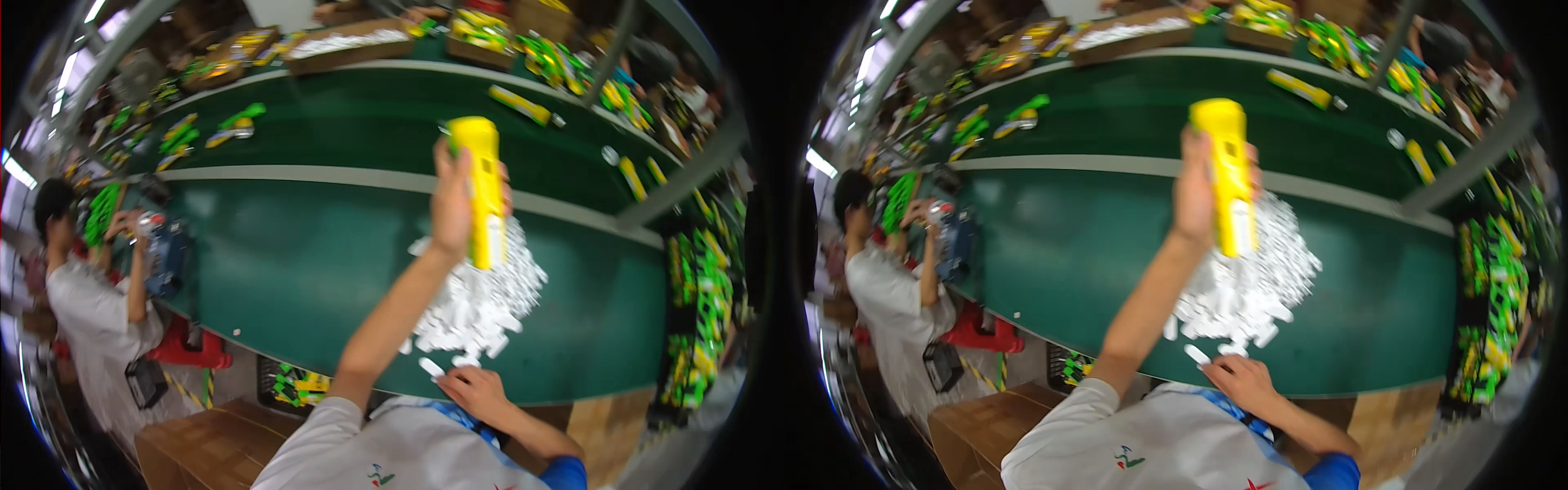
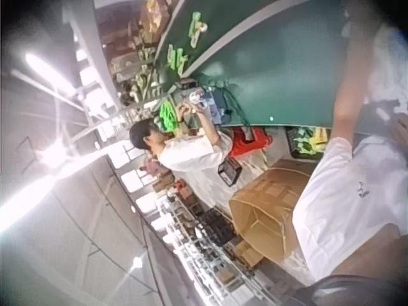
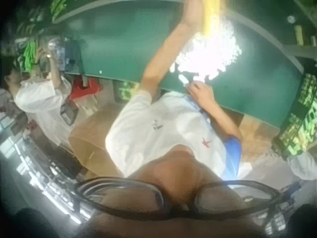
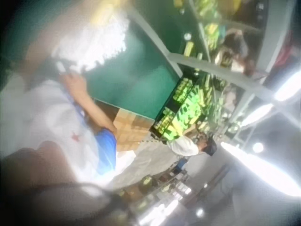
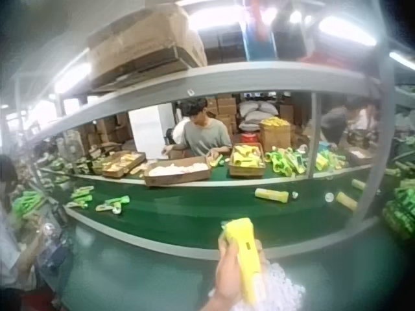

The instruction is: The person assembles flashlights by inserting small white switch pieces into the flashlight bodies, pressing the casing halves together, and placing the assembled flashlights onto the conveyor belt.

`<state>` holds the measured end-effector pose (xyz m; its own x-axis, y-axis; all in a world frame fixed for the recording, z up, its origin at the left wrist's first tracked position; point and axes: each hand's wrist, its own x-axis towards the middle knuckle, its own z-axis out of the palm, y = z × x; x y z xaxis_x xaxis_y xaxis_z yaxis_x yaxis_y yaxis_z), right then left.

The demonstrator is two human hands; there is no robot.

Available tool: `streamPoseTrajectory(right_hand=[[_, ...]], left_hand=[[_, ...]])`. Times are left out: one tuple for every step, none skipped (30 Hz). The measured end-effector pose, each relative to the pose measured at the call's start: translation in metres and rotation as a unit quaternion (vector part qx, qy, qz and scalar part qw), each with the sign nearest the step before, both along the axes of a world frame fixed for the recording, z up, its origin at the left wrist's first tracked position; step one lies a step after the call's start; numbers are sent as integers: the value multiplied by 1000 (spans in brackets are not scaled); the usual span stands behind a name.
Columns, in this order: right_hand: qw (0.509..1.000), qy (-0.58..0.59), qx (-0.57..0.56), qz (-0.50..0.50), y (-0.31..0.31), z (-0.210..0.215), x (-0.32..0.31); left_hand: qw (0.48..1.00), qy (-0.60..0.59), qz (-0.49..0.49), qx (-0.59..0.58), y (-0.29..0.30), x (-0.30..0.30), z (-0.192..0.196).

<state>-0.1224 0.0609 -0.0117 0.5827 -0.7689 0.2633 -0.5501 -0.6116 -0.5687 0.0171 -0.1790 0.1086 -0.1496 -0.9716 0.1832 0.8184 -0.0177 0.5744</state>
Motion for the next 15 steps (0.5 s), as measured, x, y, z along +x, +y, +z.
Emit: streamPoseTrajectory(right_hand=[[1000,-9,-9,0,4,-3,-2],[1000,-12,-16,-8,8,-3,-2],[999,-23,-23,13,8,-3,0],[999,-24,-26,9,10,1,0],[999,-21,-26,-2,10,2,-1],[999,-23,-40,15,9,2,0],[999,-18,-41,12,8,4,0],[997,-70,-20,21,5,8,1],[992,-121,-1,25,0,13,1],[991,-133,12,29,-11,26,-1],[985,-167,-3,31,-24,39,-1],[982,-189,0,21,-38,58,-4],[979,-204,-23,11,-57,77,-7],[979,-188,-77,-2,-75,93,-11],[979,-165,-109,-49,-91,100,-15]], left_hand=[[1000,6,4,1,4,-3,-1],[1000,15,-3,-2,6,-8,-2],[1000,25,-12,-2,6,-10,-4],[1000,26,-12,-2,7,-10,-4],[999,31,-19,3,7,-12,-4],[1000,22,-14,-1,6,-10,-7],[1000,27,-17,-1,7,-12,-4],[1000,26,-10,-2,7,-11,-2],[1000,26,-7,-3,8,-10,1],[1000,17,-8,-10,7,-6,2],[1000,16,-12,-16,6,-3,2],[999,14,-16,-28,6,1,3],[999,6,-16,-30,7,5,4],[999,10,-20,-45,6,8,2],[999,2,-20,-40,6,5,3]])
